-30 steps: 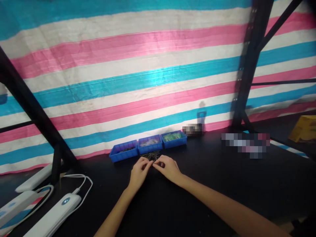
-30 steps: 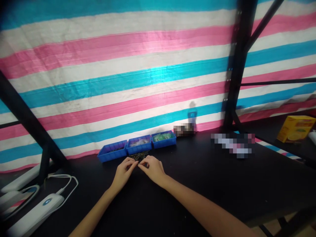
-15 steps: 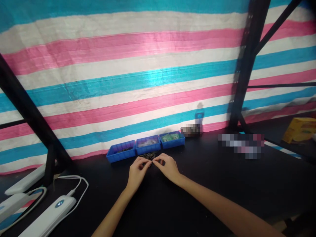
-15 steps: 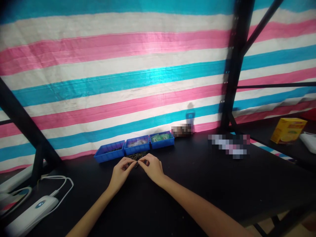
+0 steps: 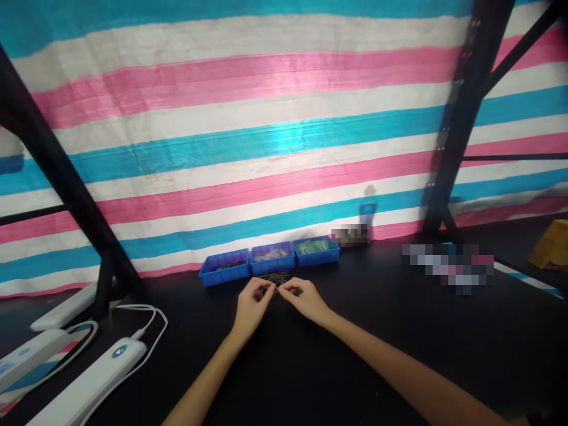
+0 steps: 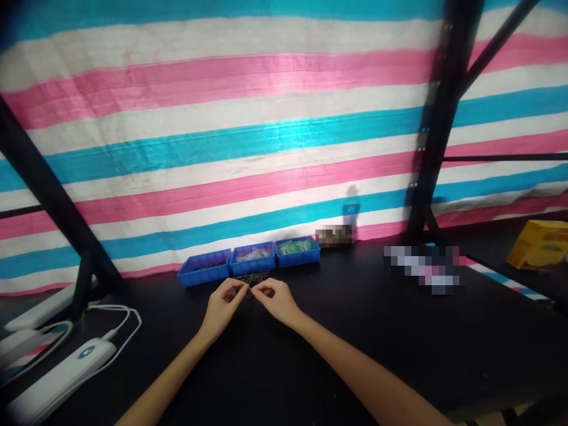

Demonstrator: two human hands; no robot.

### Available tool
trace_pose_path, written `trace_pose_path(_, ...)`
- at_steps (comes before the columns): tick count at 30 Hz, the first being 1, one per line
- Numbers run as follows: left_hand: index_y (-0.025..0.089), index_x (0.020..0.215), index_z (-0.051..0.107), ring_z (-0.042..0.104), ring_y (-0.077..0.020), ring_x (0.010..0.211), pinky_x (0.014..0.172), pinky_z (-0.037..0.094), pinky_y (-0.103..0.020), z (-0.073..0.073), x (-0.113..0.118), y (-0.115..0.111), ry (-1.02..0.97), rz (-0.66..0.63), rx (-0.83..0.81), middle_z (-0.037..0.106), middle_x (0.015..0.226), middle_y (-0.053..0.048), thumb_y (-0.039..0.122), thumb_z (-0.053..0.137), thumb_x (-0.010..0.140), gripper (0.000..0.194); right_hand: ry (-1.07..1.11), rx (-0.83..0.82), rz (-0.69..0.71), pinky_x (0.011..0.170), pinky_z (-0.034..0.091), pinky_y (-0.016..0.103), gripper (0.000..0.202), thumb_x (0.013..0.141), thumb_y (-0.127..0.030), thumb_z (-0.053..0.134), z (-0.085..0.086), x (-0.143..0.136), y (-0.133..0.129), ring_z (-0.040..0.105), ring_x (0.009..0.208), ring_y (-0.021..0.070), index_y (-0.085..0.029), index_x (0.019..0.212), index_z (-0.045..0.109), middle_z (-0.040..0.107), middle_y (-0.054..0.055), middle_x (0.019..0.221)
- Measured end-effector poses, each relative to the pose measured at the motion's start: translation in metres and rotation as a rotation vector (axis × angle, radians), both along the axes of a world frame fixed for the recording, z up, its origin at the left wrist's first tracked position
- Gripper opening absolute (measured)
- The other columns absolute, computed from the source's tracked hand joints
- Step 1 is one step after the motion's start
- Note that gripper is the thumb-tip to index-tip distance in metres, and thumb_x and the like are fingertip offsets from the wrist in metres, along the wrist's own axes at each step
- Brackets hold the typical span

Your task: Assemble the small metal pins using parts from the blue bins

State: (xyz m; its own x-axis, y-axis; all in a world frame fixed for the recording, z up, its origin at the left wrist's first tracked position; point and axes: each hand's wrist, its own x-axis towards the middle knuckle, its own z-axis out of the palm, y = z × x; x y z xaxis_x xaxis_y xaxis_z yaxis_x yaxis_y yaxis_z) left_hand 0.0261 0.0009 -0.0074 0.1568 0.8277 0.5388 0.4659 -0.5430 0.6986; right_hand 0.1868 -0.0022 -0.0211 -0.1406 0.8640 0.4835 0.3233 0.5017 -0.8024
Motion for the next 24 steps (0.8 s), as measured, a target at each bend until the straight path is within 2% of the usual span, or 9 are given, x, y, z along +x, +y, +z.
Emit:
trace_pose_path(4,0.017,0.079,0.062,0.041,-0.0066,0.050,0.049,0.036,-0.020,-0.006,0.000,-0.001,0.076,-0.047,-0.013,0.057,0.077,0.000,0.036,0.053,0.076,0.021,0.158,-0.086,0.003,0.068,0.047,0.028,0.025,0.075,-0.036,0.056,-0.005,0.002,0.008,0.061,0.073,0.0169,-0.014,0.079,0.067,0.067,0.006,0.078)
trace_pose_path(7,0.017,0.076,0.063,0.041,-0.0062,0.049,0.049,0.036,-0.020,-0.010,0.001,-0.001,0.119,-0.080,-0.038,0.057,0.076,-0.001,0.035,0.057,0.074,0.019,0.164,-0.100,0.040,0.067,0.047,0.029,0.025,0.072,-0.036,0.059,-0.008,0.003,0.011,0.061,0.072,0.0175,-0.013,0.077,0.067,0.067,0.007,0.077)
trace_pose_path(9,0.017,0.075,0.064,0.043,-0.0065,0.050,0.049,0.037,-0.020,-0.010,0.001,-0.001,0.080,-0.070,-0.056,0.058,0.075,-0.001,0.035,0.057,0.073,0.020,0.171,-0.117,0.037,0.064,0.047,0.028,0.026,0.072,-0.037,0.059,-0.008,0.003,0.010,0.060,0.069,0.0170,-0.013,0.077,0.067,0.067,0.007,0.076)
trace_pose_path(16,0.012,0.088,0.064,0.047,-0.0065,0.042,0.039,0.032,-0.019,-0.002,-0.014,0.013,-0.368,0.078,-0.212,0.064,0.072,-0.005,0.040,0.058,0.071,0.034,0.195,-0.246,0.001,0.041,0.038,0.021,0.033,0.070,-0.044,0.057,-0.003,0.003,0.005,0.054,0.055,0.0140,-0.014,0.080,0.066,0.062,0.005,0.070)
trace_pose_path(20,0.011,0.100,0.061,0.052,-0.0067,0.042,0.032,0.025,-0.016,-0.001,-0.033,0.023,-0.655,0.173,-0.311,0.067,0.087,-0.011,0.038,0.062,0.068,0.042,0.179,-0.276,-0.006,0.039,0.034,0.019,0.034,0.071,-0.044,0.057,-0.002,0.002,0.005,0.053,0.058,0.0138,-0.014,0.082,0.067,0.062,0.006,0.073)
trace_pose_path(24,0.010,0.105,0.060,0.056,-0.0070,0.045,0.031,0.025,-0.015,0.005,-0.052,0.030,-0.831,0.251,-0.318,0.064,0.100,-0.015,0.031,0.064,0.067,0.043,0.166,-0.285,-0.015,0.040,0.033,0.020,0.036,0.071,-0.046,0.057,0.001,0.001,0.002,0.053,0.058,0.0145,-0.014,0.082,0.067,0.062,0.006,0.071)
